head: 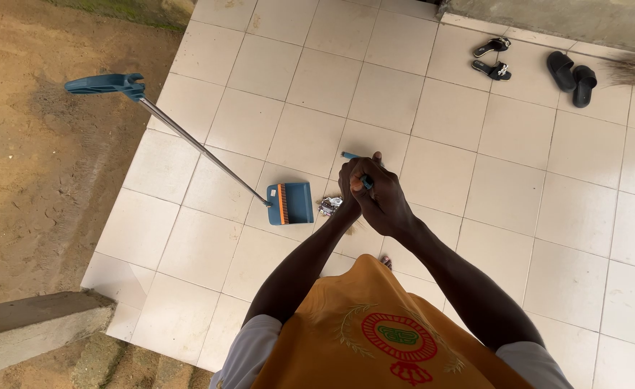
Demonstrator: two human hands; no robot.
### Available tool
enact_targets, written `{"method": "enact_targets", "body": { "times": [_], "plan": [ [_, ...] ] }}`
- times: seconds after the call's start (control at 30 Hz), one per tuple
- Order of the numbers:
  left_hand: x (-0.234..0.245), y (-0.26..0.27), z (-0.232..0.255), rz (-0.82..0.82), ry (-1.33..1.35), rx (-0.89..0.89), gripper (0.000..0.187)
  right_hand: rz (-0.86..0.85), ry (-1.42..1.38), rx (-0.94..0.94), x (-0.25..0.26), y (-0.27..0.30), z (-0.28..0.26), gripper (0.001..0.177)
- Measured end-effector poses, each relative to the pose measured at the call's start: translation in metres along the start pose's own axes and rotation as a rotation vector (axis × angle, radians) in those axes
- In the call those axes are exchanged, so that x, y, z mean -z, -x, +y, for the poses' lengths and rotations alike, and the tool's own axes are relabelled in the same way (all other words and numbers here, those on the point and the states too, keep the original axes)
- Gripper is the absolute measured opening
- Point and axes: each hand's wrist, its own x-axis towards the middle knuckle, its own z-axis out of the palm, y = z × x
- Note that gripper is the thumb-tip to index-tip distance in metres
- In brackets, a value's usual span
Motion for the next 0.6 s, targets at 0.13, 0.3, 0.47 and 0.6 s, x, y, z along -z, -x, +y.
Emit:
{"method": "enact_targets", "body": {
  "times": [0.13,0.3,0.47,0.6],
  "plan": [
    [0.001,0.005,-0.014,0.009,0.000,-0.079,0.055,-0.038,-0.034,-0.167,0.001,0.000,0.007,0.013],
    [-0.003,0.013,-0.027,-0.157,0.029,0.074,0.051,-0.012,-0.019,-0.186,0.006,0.000,-0.006,0.025],
    [0.003,0.013,0.023,0.013,0.018,-0.071,0.055,0.014,-0.013,-0.052,0.013,-0.003,-0.036,0.027],
    [0.000,0.008,0.023,0.066,-0.072,-0.142,0.055,-0.010,-0.060,-0.089,0.018,-0.005,-0.039,0.028]
  ]
}}
